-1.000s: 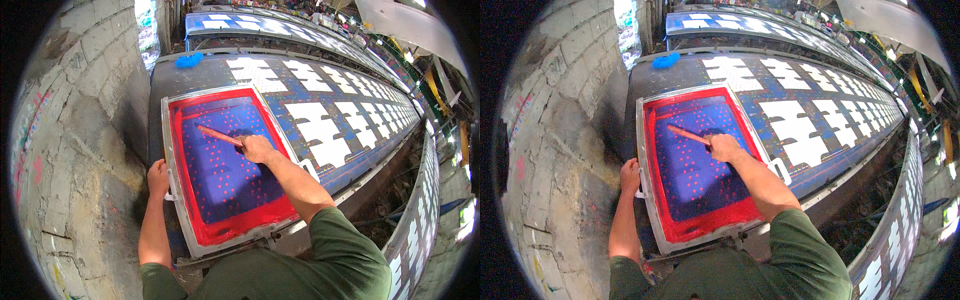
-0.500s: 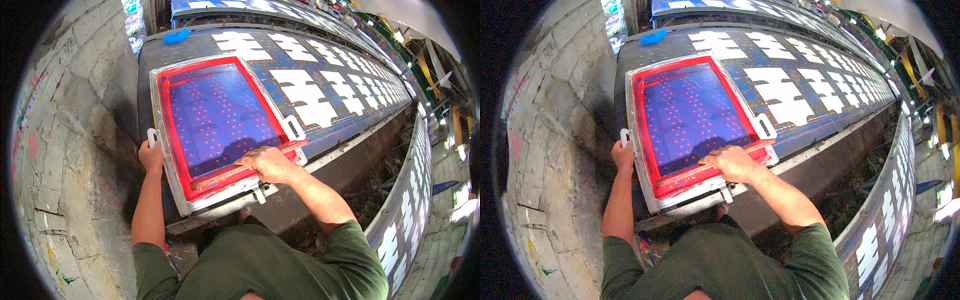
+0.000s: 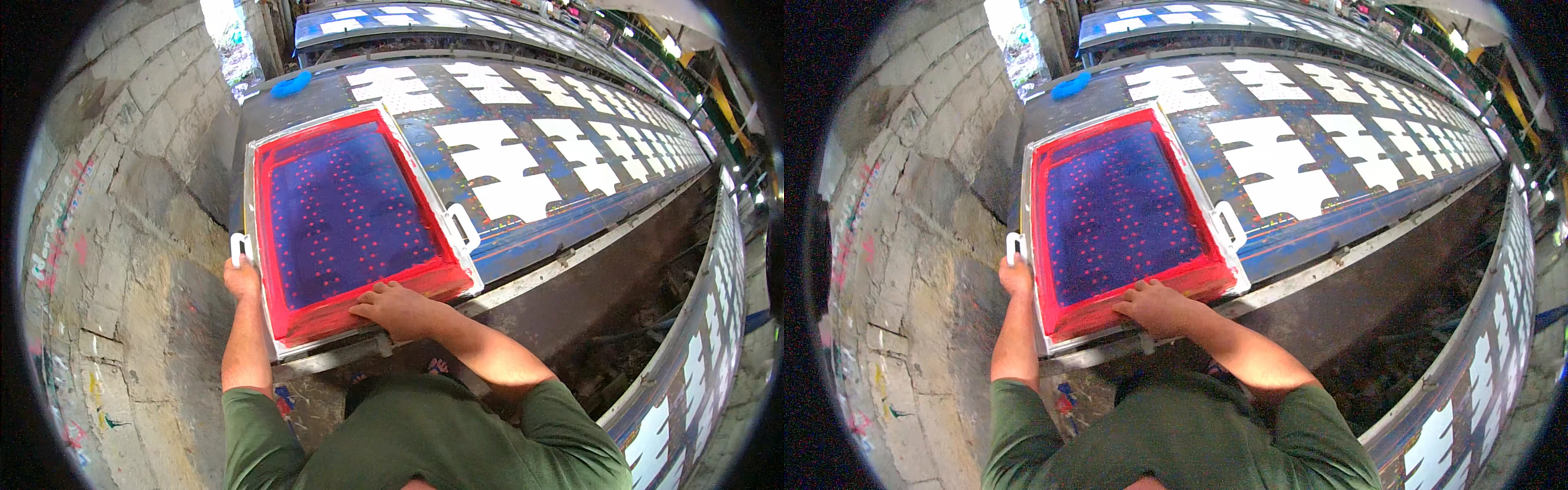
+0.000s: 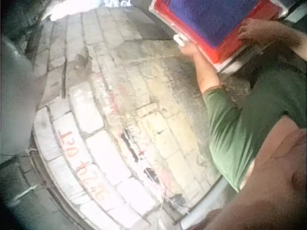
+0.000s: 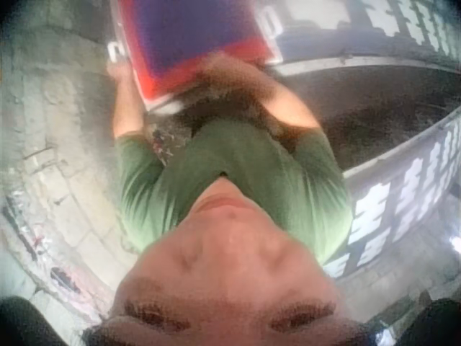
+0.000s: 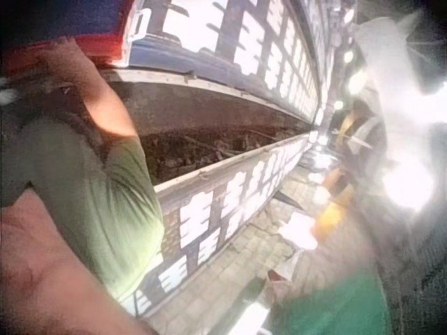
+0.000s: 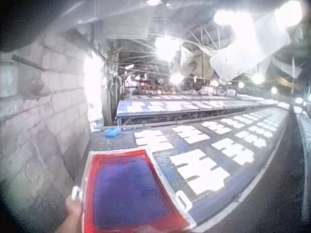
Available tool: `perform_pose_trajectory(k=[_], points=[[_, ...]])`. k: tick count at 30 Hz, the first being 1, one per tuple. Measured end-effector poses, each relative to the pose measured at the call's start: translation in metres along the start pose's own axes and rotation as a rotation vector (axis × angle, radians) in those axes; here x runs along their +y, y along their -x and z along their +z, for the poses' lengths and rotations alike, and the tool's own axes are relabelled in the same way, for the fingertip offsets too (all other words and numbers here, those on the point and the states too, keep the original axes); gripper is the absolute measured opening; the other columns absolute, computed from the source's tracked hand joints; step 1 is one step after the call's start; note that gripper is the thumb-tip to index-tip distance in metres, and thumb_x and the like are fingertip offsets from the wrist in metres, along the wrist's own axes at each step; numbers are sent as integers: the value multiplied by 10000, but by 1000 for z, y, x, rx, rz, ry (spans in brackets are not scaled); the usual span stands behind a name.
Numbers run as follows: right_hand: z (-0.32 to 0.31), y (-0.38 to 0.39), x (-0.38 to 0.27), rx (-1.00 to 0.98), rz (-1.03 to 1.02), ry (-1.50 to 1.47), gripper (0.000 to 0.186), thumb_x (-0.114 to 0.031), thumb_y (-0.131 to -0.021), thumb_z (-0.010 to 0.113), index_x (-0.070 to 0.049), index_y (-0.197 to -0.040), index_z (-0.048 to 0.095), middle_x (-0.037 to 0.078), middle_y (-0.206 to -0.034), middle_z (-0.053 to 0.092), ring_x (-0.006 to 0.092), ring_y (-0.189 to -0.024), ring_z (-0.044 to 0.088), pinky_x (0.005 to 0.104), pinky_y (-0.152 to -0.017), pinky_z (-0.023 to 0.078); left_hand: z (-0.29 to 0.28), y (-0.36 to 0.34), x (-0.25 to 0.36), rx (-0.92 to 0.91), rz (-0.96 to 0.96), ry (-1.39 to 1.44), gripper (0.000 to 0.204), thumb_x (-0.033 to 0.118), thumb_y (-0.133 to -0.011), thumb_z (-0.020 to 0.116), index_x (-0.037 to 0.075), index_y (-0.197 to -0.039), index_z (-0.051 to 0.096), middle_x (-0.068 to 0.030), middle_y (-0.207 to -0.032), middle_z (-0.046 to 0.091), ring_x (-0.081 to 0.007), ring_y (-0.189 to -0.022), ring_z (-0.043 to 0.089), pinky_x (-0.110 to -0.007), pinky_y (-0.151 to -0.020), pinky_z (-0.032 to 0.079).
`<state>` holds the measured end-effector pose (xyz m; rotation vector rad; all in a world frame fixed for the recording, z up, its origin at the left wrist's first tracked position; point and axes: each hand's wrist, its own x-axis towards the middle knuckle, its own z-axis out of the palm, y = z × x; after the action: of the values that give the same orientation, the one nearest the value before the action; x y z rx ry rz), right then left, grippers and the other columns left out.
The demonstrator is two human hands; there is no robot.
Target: The person aligns a screen printing frame over white fabric pieces laid out on a table and uses a squeegee to pull red ink across the mesh, imprinting a dotted pattern. The person repeats this process on multiple fabric pieces along the table.
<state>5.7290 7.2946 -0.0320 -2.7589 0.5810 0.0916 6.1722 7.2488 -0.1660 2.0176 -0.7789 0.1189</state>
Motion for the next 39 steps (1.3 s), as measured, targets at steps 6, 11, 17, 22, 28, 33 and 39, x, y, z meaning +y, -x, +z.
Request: perform_pose_trajectory(k=[6, 11, 17, 22, 28, 33, 39], points=[[19, 18, 37, 120, -236, -155, 762, -120, -763, 840, -97, -1500, 646, 192, -1506, 647, 428, -1439, 577, 557, -1218, 464, -6, 3, 16, -24, -61, 68, 267, 222, -1043, 747, -35, -1110, 771, -194, -933, 790, -314, -830, 737, -484, -820, 571], [14, 46, 85, 407, -234, -593, 689, 22, -774, 743, -79, -1453, 693, 198, -1558, 618, 413, -1483, 543, 525, -1262, 412, -6, 4, 13, -2, -84, 105, 235, 201, -1049, 748, -25, -1106, 775, -139, -896, 775, -247, -779, 691, -455, -760, 551], [-7, 90, 174, 917, 626, -176, 660, 11, -845, 759, -6, -1493, 637, 259, -1503, 637, 404, -1440, 584, 494, -1206, 471, 0, -6, -8, -69, -119, 213, 190, 164, -1080, 720, -19, -1115, 756, -79, -916, 757, -177, -808, 685, -389, -760, 563], [-1, 90, 195, 730, 773, -853, 703, 38, -944, 752, 47, -1607, 517, 166, -1410, 722, 224, -1222, 718, 362, -1060, 563, 3, -3, -13, -73, -168, 265, 175, 148, -1094, 702, -24, -1115, 731, -55, -914, 723, -156, -804, 644, -380, -749, 544], [-16, 83, 183, 855, 774, -1115, 540, 90, -995, 708, 31, -1525, 625, 97, -1324, 735, 134, -1137, 688, 307, -977, 564, -5, 2, -4, -112, -164, 276, 187, 154, -1107, 688, -29, -1105, 727, -51, -906, 714, -153, -788, 633, -373, -716, 526], [-39, 88, 176, 949, 671, -1076, 494, 56, -1001, 732, 27, -1490, 667, 49, -1269, 737, 95, -1088, 653, 276, -945, 545, -8, -8, -10, -145, -235, 358, 171, 137, -1096, 701, -29, -1109, 736, -22, -909, 704, -129, -786, 604, -347, -711, 505], [-66, 106, 199, 935, 624, -999, 460, -92, -959, 761, 17, -1405, 729, 134, -1299, 786, 159, -1134, 714, 321, -1006, 551, -14, -33, 28, -148, -115, 282, 170, 117, -1112, 669, -37, -1151, 730, -42, -959, 717, -153, -839, 624, -364, -775, 525]])
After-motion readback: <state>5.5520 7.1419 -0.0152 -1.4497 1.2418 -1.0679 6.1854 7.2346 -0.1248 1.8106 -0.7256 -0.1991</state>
